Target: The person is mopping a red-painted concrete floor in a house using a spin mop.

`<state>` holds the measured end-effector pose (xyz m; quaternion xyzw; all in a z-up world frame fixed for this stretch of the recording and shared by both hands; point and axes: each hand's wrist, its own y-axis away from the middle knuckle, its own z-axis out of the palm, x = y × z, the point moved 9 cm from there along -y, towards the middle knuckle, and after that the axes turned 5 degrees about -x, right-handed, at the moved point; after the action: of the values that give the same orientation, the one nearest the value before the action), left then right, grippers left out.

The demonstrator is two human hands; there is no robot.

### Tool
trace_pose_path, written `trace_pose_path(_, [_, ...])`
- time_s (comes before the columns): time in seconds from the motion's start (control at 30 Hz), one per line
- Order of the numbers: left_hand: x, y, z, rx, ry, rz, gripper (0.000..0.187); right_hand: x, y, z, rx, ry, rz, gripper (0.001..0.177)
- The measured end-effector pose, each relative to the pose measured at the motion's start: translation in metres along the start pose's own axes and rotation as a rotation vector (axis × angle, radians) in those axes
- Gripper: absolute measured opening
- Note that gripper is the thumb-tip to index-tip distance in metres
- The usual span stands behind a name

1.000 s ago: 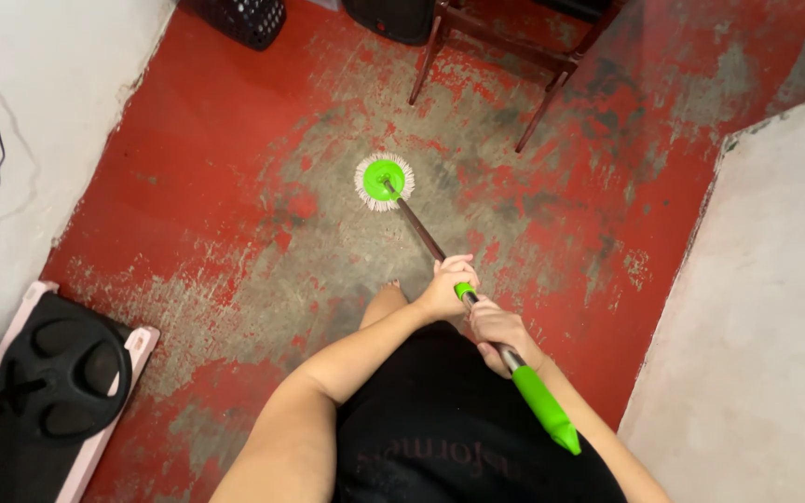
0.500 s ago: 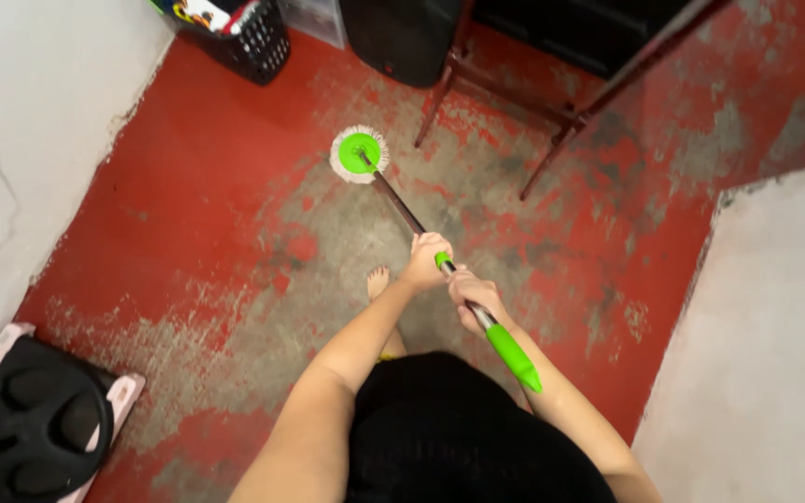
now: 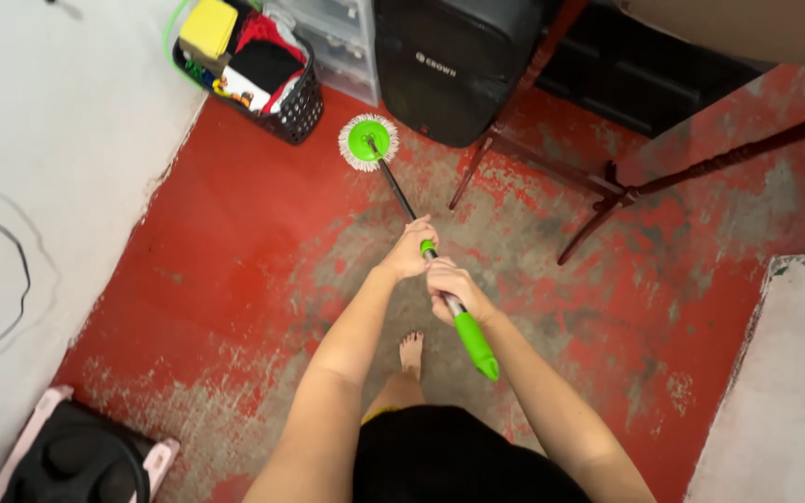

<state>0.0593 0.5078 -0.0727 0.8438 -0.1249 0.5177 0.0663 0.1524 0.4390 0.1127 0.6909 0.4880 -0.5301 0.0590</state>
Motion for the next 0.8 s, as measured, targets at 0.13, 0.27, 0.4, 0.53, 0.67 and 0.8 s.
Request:
trace_pose_path(0.13, [-0.035, -0.039, -0.023, -0.013, 0.01, 0.019, 0.027, 0.034, -0.039, -0.009, 0.005, -0.015, 0.05, 0.021])
trace_pose_path(0.27, [-0.032, -0.074, -0.036, 0.01, -0.031, 0.055, 0.022, 0.056, -0.054, -0.04, 0.11, -0.038, 0.046, 0.017])
trace_pose_path(0.4, [-0.031, -0.076, -0.025, 0.082, -0.087, 0.097, 0.029, 0.045, -0.049, -0.052, 0.084, -0.082, 0.046, 0.017])
trace_pose_path(0.53, [-0.009, -0.032, 0.008, -0.098, -0.199, 0.038, 0.037, 0.019, 0.004, -0.022, 0.152, -0.05, -0.039, 0.017])
trace_pose_path(0.67, [0.04, 0.027, 0.048, -0.09, -0.258, 0.129, 0.043, -0.034, 0.057, -0.009, 0.104, -0.085, 0.066, 0.019])
trace_pose_path(0.8, [0.086, 0.075, 0.1, -0.053, -0.189, 0.129, 0.037, -0.083, 0.121, -0.01, 0.058, -0.055, 0.111, 0.021])
